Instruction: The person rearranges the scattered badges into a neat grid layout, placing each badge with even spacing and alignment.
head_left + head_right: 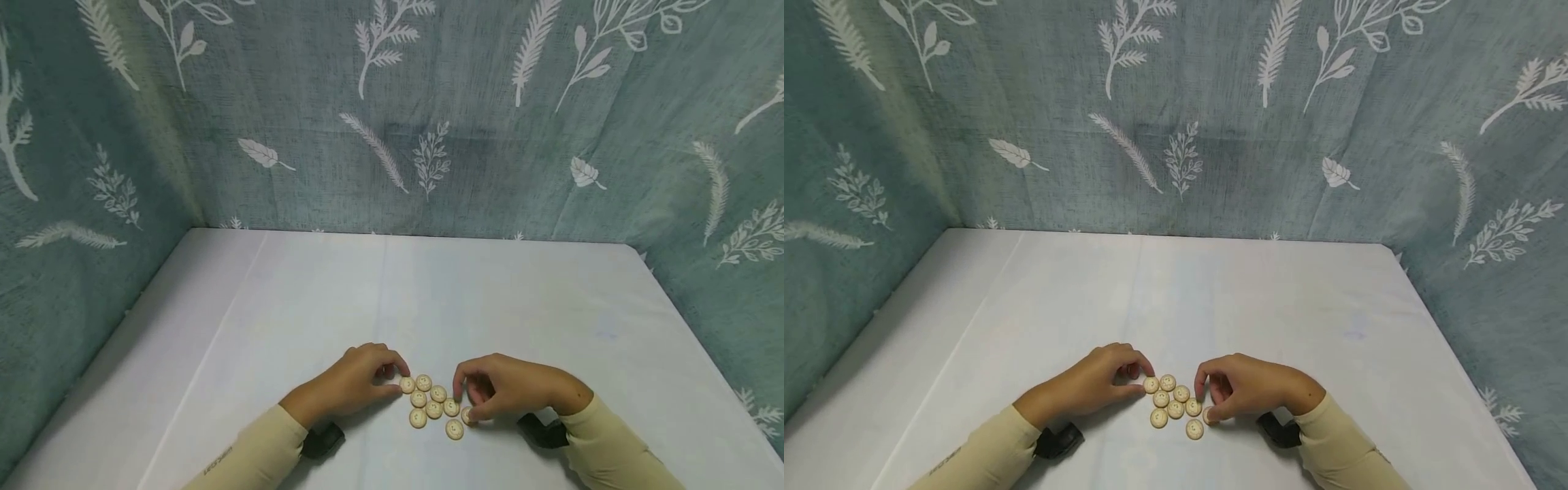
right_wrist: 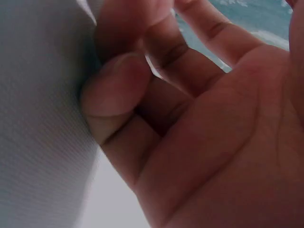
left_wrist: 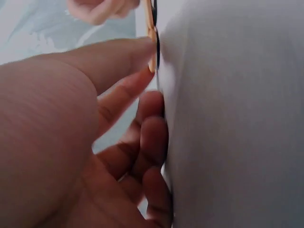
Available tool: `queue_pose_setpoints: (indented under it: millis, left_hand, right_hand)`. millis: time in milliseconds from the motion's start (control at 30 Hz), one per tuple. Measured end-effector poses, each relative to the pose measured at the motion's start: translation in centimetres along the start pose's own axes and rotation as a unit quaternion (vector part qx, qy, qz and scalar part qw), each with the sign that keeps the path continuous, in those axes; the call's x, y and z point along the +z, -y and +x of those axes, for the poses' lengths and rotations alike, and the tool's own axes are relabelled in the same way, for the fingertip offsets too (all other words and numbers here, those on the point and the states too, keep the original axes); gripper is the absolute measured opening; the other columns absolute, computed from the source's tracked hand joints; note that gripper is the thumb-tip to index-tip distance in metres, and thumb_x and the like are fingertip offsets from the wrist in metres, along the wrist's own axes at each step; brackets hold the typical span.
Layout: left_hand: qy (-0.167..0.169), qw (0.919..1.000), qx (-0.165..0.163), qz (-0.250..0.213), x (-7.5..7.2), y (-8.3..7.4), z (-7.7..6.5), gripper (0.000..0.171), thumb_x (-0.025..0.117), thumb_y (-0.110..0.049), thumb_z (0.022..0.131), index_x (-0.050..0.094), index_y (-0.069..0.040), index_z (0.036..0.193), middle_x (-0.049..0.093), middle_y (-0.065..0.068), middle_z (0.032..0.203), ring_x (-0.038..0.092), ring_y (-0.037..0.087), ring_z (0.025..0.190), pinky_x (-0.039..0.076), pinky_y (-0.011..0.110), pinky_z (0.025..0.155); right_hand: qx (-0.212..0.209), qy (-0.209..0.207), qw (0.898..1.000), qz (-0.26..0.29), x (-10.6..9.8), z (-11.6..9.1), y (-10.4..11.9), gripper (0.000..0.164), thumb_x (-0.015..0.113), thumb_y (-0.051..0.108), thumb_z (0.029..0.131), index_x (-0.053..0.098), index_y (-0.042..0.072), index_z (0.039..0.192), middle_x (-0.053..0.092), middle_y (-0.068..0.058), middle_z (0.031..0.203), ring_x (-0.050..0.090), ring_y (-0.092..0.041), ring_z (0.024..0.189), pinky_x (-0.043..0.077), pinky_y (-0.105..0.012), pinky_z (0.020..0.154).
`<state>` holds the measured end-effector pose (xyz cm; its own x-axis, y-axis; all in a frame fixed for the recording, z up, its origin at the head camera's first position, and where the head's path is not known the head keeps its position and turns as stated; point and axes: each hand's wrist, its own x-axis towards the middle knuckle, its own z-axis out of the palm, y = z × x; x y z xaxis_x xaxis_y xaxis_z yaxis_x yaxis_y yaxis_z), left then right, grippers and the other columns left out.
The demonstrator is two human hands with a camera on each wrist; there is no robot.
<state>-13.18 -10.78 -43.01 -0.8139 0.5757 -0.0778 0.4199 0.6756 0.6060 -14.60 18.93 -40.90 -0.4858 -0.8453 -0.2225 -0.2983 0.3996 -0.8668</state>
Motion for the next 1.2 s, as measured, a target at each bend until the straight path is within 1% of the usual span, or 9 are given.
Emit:
queue_pose_setpoints:
  millis: [133, 300, 400, 567, 700, 867, 967, 1100, 1200]
  left_hand:
    - [-0.009, 0.9999, 0.011, -0.001, 0.8, -0.2, 0.2, 0.019, 0.076, -0.030, 0.089, 0.070, -0.032, 0.107, 0.056, -0.016, 0.088, 0.049, 0.003, 0.086, 0.036, 0.031, 0.081]
    - [-0.009, 0.9997, 0.022, -0.007, 1.7, -0.2, 0.5, 0.019, 0.077, -0.028, 0.088, 0.071, -0.030, 0.106, 0.056, -0.015, 0.087, 0.049, 0.003, 0.085, 0.036, 0.030, 0.081]
    - [-0.010, 0.9997, 0.023, -0.001, 1.4, -0.2, 0.6, 0.018, 0.077, -0.028, 0.089, 0.071, -0.029, 0.106, 0.056, -0.014, 0.086, 0.049, 0.003, 0.084, 0.035, 0.031, 0.080]
    - [-0.028, 0.9993, 0.022, 0.015, -0.1, -0.1, 0.7, 0.020, 0.078, -0.028, 0.088, 0.070, -0.029, 0.106, 0.055, -0.014, 0.086, 0.049, 0.005, 0.084, 0.035, 0.032, 0.080]
    - [-0.027, 0.9993, 0.020, 0.015, -0.8, 0.1, 0.7, 0.020, 0.078, -0.027, 0.088, 0.070, -0.030, 0.106, 0.056, -0.014, 0.086, 0.049, 0.005, 0.084, 0.034, 0.032, 0.080]
    - [-0.019, 0.9997, 0.013, 0.004, -0.4, 0.4, 0.4, 0.019, 0.077, -0.029, 0.088, 0.069, -0.030, 0.105, 0.055, -0.014, 0.086, 0.049, 0.005, 0.084, 0.033, 0.033, 0.080]
    - [-0.019, 0.9998, 0.010, -0.003, 0.0, 0.5, 0.1, 0.019, 0.077, -0.030, 0.089, 0.069, -0.031, 0.106, 0.055, -0.015, 0.087, 0.049, 0.005, 0.084, 0.033, 0.032, 0.080]
    - [-0.023, 0.9996, 0.015, -0.006, 0.3, 0.5, 0.1, 0.019, 0.077, -0.030, 0.089, 0.069, -0.030, 0.107, 0.055, -0.014, 0.087, 0.049, 0.005, 0.084, 0.032, 0.032, 0.080]
    - [-0.025, 0.9995, 0.020, -0.001, 0.4, 0.4, 0.2, 0.019, 0.077, -0.030, 0.089, 0.069, -0.030, 0.106, 0.055, -0.014, 0.086, 0.049, 0.005, 0.083, 0.033, 0.031, 0.079]
  right_hand:
    - [0.001, 0.000, 1.000, -0.012, 0.1, -0.9, -0.3, 0.022, 0.078, 0.017, 0.086, 0.065, 0.015, 0.104, 0.055, 0.009, 0.077, 0.048, 0.003, 0.063, 0.042, -0.016, 0.058]
    - [-0.001, 0.004, 1.000, -0.010, 0.4, -1.5, -0.8, 0.023, 0.078, 0.015, 0.086, 0.065, 0.014, 0.105, 0.057, 0.002, 0.078, 0.047, 0.003, 0.064, 0.042, -0.016, 0.059]
    - [0.004, 0.003, 1.000, -0.026, 0.3, -1.4, -0.7, 0.024, 0.078, 0.014, 0.086, 0.064, 0.016, 0.105, 0.057, 0.001, 0.078, 0.047, 0.003, 0.064, 0.043, -0.016, 0.059]
    - [0.017, -0.006, 0.998, -0.058, -0.7, -0.4, 0.0, 0.027, 0.079, 0.014, 0.084, 0.064, 0.021, 0.105, 0.056, 0.006, 0.078, 0.048, 0.001, 0.064, 0.043, -0.017, 0.059]
    - [0.019, -0.004, 0.998, -0.065, -1.0, 0.2, 0.1, 0.029, 0.079, 0.011, 0.084, 0.064, 0.021, 0.106, 0.055, 0.008, 0.076, 0.048, 0.001, 0.063, 0.042, -0.017, 0.059]
    - [0.020, 0.008, 0.998, -0.062, -0.6, 0.4, 0.0, 0.028, 0.080, 0.009, 0.082, 0.064, 0.019, 0.104, 0.054, 0.007, 0.075, 0.047, 0.002, 0.062, 0.042, -0.016, 0.059]
    - [0.018, 0.012, 0.997, -0.072, -0.4, 0.4, 0.0, 0.028, 0.080, 0.009, 0.082, 0.063, 0.020, 0.102, 0.053, 0.006, 0.075, 0.046, 0.002, 0.063, 0.041, -0.016, 0.060]
    - [0.021, 0.010, 0.996, -0.084, -0.2, 0.3, 0.0, 0.029, 0.079, 0.007, 0.081, 0.062, 0.020, 0.101, 0.051, 0.006, 0.075, 0.045, 0.002, 0.064, 0.041, -0.017, 0.061]
    - [0.032, 0.006, 0.996, -0.085, 0.1, 0.1, 0.0, 0.029, 0.079, 0.006, 0.081, 0.062, 0.021, 0.099, 0.051, 0.007, 0.074, 0.045, 0.001, 0.064, 0.041, -0.017, 0.061]
